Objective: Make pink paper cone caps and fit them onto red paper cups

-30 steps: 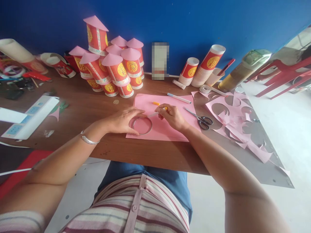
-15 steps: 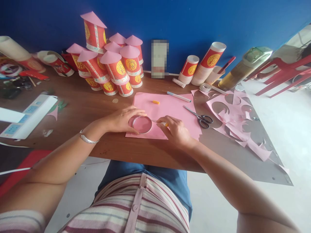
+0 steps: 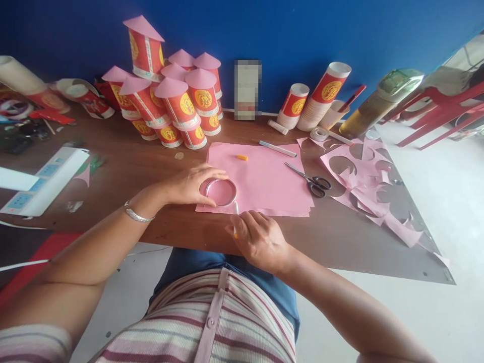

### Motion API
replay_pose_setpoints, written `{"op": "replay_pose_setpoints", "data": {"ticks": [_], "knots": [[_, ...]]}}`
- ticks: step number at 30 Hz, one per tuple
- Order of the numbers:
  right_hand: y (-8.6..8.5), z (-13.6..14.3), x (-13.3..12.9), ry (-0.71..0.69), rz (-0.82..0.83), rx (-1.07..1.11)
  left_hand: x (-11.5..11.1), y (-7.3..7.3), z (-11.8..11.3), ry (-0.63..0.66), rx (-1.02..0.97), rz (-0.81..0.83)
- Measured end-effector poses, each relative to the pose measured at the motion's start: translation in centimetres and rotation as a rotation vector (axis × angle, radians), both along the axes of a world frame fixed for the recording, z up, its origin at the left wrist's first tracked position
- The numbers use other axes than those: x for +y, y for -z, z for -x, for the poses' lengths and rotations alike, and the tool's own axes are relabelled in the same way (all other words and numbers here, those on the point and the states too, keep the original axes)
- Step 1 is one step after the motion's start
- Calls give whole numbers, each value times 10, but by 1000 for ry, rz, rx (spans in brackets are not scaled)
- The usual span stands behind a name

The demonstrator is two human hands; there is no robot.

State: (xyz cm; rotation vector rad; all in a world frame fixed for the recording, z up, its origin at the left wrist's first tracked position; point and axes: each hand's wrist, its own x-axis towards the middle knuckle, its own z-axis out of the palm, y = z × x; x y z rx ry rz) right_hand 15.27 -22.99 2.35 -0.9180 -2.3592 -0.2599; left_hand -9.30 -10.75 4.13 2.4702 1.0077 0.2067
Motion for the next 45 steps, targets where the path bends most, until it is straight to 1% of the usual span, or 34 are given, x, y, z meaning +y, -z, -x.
{"op": "replay_pose_setpoints", "data": {"ticks": [11,22,27,37,45], "knots": [[-5,22,-15,4,-48,-36,0,3,1,2,-29,-10],[0,34,-20,-4,-67,-25,2,3,2,12,-17,-1],[3,39,-21,-3,-46,-30,2,4,2,11,-29,-1],[5,46,-20,-32,-104,-33,2,3,2,16,-33,12],[7,50,-20,-24,-124,-45,1,2,1,6,-14,3]]}}
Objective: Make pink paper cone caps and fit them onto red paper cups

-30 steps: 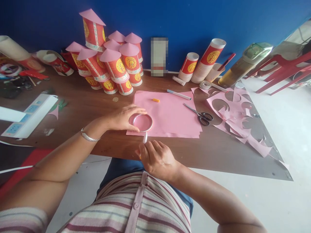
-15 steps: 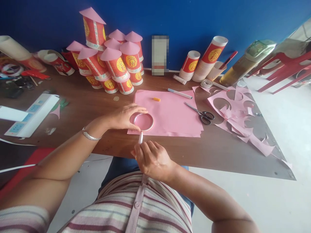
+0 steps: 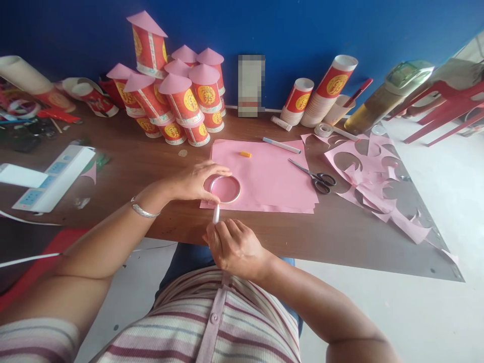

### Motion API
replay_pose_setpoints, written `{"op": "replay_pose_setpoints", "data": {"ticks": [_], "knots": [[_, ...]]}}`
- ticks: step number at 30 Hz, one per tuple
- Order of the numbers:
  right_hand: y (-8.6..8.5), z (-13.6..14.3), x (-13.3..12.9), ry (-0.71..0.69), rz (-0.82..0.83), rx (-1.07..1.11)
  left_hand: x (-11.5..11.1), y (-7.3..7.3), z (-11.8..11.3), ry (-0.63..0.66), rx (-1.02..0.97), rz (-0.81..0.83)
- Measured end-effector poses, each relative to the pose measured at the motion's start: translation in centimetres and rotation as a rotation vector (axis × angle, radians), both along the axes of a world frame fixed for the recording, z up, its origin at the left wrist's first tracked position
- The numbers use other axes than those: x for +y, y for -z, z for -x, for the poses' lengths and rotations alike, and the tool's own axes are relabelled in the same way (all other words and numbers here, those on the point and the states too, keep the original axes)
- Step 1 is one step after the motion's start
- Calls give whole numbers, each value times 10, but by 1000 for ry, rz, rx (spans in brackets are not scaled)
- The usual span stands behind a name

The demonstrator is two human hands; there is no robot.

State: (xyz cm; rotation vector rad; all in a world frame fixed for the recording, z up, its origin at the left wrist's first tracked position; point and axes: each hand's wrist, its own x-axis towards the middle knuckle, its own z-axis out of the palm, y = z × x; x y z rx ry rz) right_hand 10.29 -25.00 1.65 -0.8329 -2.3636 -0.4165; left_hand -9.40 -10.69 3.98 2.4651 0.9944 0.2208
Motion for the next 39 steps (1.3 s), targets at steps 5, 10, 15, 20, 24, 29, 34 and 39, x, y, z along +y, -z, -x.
{"op": "replay_pose_setpoints", "data": {"ticks": [5,10,15,20,24,29,34,39], "knots": [[4,3,3,6,-20,-10,0,1,0,0,-19,-9],[1,-1,-5,-43,-23,-33,1,0,0,4,-15,-5],[-14,-33,-25,-238,-23,25,2,1,-1,7,-9,-2],[-21,-66,7,-132,-39,104,2,1,-1,-1,2,9],[-16,-64,50,42,194,101,2,-1,-2,-1,21,4],[-5,-44,79,72,226,5,4,3,-3,33,16,-38],[9,-33,90,70,196,-27,2,5,-2,44,-62,-78],[17,-32,91,51,124,-56,0,4,-2,46,-91,-76]]}}
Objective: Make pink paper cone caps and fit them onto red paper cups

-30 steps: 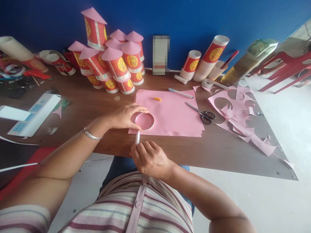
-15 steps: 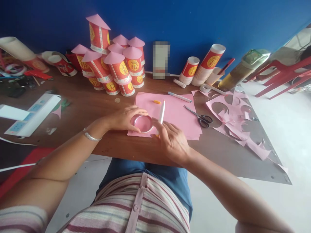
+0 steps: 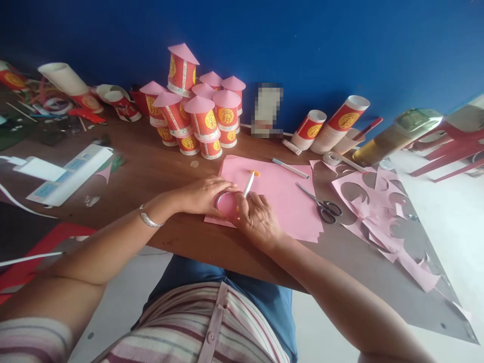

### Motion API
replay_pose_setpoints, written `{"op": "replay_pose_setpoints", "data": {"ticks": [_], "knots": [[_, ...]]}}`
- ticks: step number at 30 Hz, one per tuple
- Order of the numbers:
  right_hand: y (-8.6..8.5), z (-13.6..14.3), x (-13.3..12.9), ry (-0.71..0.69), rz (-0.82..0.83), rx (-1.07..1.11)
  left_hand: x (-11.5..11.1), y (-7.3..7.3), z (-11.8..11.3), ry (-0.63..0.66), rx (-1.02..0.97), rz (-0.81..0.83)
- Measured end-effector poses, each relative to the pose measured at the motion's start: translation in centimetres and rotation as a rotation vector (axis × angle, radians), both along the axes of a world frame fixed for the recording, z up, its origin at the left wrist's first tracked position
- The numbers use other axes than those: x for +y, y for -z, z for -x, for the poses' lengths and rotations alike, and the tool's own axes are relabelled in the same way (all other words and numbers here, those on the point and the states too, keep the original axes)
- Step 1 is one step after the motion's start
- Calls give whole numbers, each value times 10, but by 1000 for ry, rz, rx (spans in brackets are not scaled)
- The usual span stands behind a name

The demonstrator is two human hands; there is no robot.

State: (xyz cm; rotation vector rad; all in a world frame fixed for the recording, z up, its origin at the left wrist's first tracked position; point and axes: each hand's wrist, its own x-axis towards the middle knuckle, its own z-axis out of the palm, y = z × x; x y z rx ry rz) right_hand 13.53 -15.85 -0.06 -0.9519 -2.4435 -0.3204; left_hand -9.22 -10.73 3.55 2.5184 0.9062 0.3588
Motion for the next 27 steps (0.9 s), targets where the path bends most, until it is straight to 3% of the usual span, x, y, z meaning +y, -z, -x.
{"op": "replay_pose_setpoints", "data": {"ticks": [10,13,17,23,27], "knots": [[4,1,-1,-10,-50,-16,-1,-6,8,-21,8,74],[5,1,-1,-4,-42,-7,2,-12,8,-58,-68,-64],[4,1,-2,19,-26,-42,9,-18,-6,27,-88,-285],[1,2,-2,19,-12,-36,22,-14,-35,153,46,-364],[1,3,-2,35,24,16,29,-13,-23,102,52,-420]]}}
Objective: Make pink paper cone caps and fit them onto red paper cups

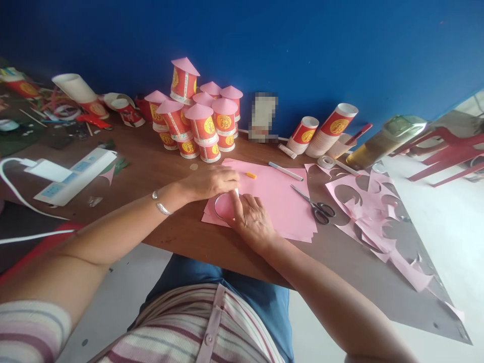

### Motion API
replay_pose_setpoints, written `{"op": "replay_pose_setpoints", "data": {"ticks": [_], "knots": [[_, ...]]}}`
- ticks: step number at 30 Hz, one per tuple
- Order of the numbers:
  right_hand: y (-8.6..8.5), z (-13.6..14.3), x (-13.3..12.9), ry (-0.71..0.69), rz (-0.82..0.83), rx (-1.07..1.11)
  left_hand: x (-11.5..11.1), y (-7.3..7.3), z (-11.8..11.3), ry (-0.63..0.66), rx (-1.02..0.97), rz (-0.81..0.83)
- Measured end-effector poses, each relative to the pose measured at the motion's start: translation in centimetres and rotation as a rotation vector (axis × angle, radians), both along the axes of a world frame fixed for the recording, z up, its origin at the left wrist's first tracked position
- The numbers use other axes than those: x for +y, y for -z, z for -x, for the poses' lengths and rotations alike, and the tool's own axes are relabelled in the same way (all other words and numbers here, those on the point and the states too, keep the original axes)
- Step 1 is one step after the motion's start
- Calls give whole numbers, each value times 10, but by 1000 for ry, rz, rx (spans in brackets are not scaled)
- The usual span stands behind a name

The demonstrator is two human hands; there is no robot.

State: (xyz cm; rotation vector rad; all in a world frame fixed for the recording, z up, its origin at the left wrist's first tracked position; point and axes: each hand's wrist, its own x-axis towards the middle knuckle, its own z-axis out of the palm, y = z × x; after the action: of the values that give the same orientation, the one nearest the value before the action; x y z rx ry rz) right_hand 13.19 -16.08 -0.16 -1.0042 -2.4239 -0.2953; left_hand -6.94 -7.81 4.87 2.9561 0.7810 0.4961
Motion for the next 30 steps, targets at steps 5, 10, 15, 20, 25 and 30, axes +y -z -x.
{"op": "replay_pose_setpoints", "data": {"ticks": [5,10,15,20,25,30], "knots": [[4,1,1,7,8,31,-1,-2,34,-221,-285,38],[9,-1,2,-5,12,40,-11,-3,43,-361,-734,439],[12,-3,5,-33,-21,76,-4,-1,33,-340,-938,930],[12,-4,7,-30,12,54,13,7,16,-357,-918,1080],[11,-4,8,-30,2,53,23,15,3,-353,-793,1126],[12,-4,8,-23,33,64,26,18,-2,-317,-690,1107]]}}
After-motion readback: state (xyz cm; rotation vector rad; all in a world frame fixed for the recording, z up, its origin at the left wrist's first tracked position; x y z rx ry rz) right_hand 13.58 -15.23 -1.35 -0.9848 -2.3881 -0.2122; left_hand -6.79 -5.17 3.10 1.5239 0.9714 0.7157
